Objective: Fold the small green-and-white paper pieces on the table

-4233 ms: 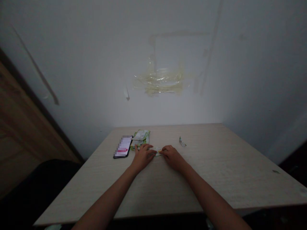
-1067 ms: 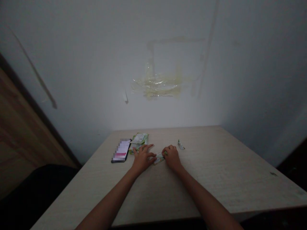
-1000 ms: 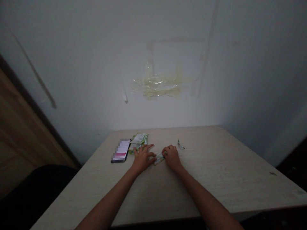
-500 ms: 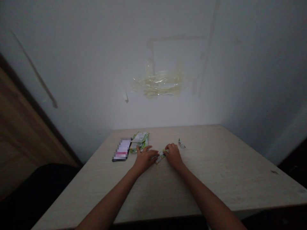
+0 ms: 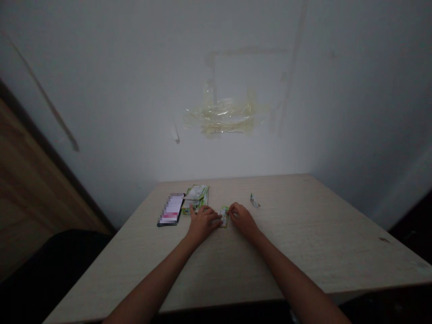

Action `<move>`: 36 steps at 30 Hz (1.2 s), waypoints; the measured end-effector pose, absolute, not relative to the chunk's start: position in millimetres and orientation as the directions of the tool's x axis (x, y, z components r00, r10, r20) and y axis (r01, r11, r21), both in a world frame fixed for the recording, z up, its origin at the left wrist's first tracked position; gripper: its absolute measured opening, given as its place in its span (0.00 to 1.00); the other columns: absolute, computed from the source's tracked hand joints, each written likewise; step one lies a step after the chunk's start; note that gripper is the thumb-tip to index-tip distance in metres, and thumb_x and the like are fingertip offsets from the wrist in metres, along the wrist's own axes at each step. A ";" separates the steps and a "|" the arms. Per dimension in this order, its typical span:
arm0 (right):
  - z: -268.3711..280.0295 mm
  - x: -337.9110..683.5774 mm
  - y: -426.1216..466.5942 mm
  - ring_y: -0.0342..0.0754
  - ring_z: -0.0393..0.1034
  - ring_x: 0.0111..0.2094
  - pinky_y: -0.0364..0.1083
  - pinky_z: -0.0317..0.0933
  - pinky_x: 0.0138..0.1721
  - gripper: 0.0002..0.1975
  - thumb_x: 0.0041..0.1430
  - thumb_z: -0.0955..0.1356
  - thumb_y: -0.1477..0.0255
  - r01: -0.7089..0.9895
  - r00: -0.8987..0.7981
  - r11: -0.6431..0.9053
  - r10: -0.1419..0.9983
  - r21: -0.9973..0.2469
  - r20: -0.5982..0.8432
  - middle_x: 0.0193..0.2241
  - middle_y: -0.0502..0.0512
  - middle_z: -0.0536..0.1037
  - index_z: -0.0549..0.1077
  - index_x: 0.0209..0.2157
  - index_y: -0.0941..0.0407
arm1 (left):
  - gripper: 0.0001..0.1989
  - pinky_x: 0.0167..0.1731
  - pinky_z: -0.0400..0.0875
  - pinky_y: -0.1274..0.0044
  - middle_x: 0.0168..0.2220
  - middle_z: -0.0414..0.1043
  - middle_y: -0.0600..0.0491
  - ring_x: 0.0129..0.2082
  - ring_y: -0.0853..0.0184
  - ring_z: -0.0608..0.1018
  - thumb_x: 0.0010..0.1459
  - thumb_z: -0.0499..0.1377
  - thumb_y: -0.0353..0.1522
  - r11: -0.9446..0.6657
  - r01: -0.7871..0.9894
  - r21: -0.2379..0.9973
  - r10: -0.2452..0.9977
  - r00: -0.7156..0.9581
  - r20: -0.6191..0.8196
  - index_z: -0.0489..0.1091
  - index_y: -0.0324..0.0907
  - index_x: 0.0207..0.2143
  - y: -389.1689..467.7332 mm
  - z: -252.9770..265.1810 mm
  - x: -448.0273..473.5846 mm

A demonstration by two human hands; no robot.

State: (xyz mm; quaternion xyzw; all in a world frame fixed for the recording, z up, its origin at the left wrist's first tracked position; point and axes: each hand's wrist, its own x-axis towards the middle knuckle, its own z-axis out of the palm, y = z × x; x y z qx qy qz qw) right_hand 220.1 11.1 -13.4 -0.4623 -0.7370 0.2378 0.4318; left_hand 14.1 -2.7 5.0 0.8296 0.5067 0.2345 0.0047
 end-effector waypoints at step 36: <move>-10.5 206.8 24.0 0.51 0.67 0.50 0.46 0.58 0.48 0.09 0.65 0.61 0.75 0.868 -0.213 0.349 0.904 -0.352 0.371 0.44 0.58 0.77 0.70 0.44 0.55 | 0.11 0.58 0.29 0.39 0.43 0.77 0.55 0.53 0.57 0.68 0.58 0.60 0.44 -0.462 0.841 0.283 0.871 0.368 0.326 0.77 0.57 0.42 0.5 4.5 15.0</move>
